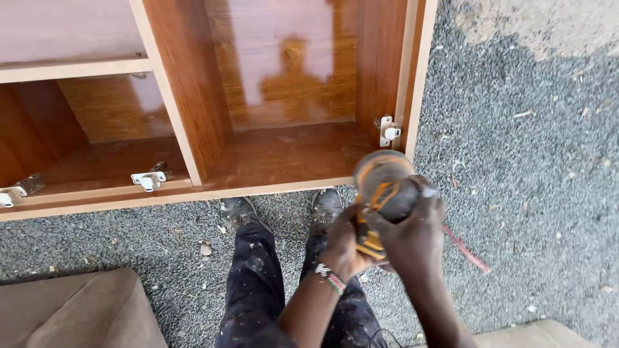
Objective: The person uses an electric orbital sander to smooth the interior surfaces of a wooden cabinet. They systematically sand the shelves, side panels, and bottom sections of the cabinet while working outdoors on a gravel surface.
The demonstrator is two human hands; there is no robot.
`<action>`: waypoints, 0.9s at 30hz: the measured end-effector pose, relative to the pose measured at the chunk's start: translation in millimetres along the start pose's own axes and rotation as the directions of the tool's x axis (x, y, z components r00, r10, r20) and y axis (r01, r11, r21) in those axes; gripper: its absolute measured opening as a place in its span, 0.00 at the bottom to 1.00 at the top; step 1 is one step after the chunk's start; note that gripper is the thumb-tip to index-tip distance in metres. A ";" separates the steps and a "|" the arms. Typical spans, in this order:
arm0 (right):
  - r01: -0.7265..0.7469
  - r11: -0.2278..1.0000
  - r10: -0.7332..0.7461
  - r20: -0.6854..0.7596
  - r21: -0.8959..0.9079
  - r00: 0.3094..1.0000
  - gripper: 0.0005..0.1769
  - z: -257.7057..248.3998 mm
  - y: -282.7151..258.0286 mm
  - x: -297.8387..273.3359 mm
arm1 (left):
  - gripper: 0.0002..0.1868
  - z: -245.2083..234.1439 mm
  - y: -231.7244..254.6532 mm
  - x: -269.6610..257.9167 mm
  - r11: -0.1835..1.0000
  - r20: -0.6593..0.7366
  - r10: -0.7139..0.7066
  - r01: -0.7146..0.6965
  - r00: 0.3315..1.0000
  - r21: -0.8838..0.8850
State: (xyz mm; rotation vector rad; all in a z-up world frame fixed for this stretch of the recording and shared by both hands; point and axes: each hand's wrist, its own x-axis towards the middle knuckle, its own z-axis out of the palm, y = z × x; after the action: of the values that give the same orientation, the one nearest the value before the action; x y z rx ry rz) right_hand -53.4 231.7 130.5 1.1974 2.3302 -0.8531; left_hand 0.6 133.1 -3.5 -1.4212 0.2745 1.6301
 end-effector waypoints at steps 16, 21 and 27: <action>0.035 0.999 -0.030 0.354 -0.008 0.935 0.64 98.1 -35.1 -71.4 | 0.21 -118.4 72.5 -79.0 0.975 -0.267 0.183 -0.210 0.946 -0.076; -0.127 0.948 0.073 0.187 0.292 0.980 0.61 68.7 -23.6 -58.6 | 0.27 -60.3 60.9 -68.3 0.975 0.026 0.214 -0.212 0.976 -0.067; -0.281 0.741 0.298 0.075 0.611 0.951 0.51 25.8 9.4 -31.5 | 0.27 0.9 16.6 -16.5 0.832 0.016 0.441 -0.415 0.898 0.370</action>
State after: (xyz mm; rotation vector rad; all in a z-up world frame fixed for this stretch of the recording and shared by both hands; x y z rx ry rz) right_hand -26.4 200.0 126.4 1.7781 1.8342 -1.5517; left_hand -13.9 116.6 4.7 -1.1791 0.9496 1.7644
